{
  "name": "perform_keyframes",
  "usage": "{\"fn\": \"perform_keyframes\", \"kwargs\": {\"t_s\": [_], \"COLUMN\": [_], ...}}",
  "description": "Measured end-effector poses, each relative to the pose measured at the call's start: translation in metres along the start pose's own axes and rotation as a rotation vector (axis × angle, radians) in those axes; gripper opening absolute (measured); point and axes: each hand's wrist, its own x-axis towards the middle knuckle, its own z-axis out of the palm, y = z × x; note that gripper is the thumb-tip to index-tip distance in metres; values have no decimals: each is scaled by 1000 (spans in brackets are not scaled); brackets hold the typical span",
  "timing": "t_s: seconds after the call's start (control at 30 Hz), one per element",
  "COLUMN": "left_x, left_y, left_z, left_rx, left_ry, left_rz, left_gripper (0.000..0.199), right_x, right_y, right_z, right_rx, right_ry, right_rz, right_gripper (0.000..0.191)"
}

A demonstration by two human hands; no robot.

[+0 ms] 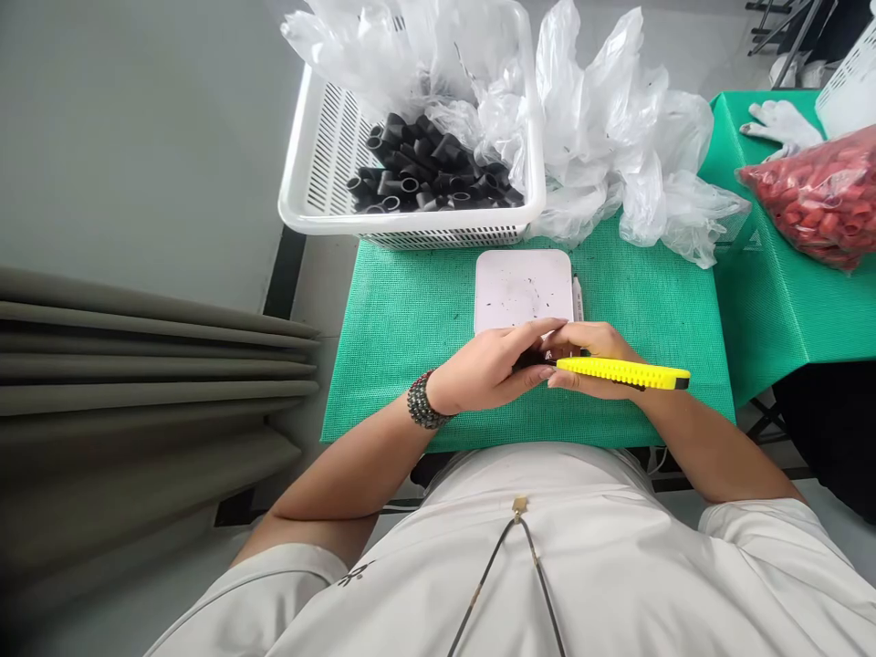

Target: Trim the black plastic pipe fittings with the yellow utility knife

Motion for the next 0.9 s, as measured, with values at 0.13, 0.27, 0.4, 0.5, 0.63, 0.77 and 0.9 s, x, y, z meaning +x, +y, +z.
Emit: {"fn": "perform_keyframes", "kwargs": {"t_s": [0.13, 0.27, 0.4, 0.5, 0.63, 0.77, 0.9], "left_x": [-1, -1, -1, 0, 1, 2, 1], "left_y": [-1, -3, -5, -5, -5, -6, -9], "left_z": [2, 6, 10, 11, 11, 11, 13], "left_rx": [-23, -57, -90, -121, -138, -132, -137], "left_ry": [0, 32, 97, 117, 140, 157, 169], "left_rz": [12, 51, 90, 86, 103, 138, 165], "left_gripper": [62, 71, 84, 93, 97, 94, 95], "right_x": [-1, -2, -2, -2, 0, 0, -1], "right_y": [-1, 0, -1, -1, -2, -2, -2], "right_z": [0, 0, 2, 2, 1, 0, 1], "right_rx": [11, 75, 178, 163, 103, 106, 92], "right_ry": [24, 34, 10, -10, -42, -37, -36], "right_rz": [35, 61, 84, 50, 4, 24, 44], "right_gripper": [58, 54, 51, 50, 46, 49, 54]}}
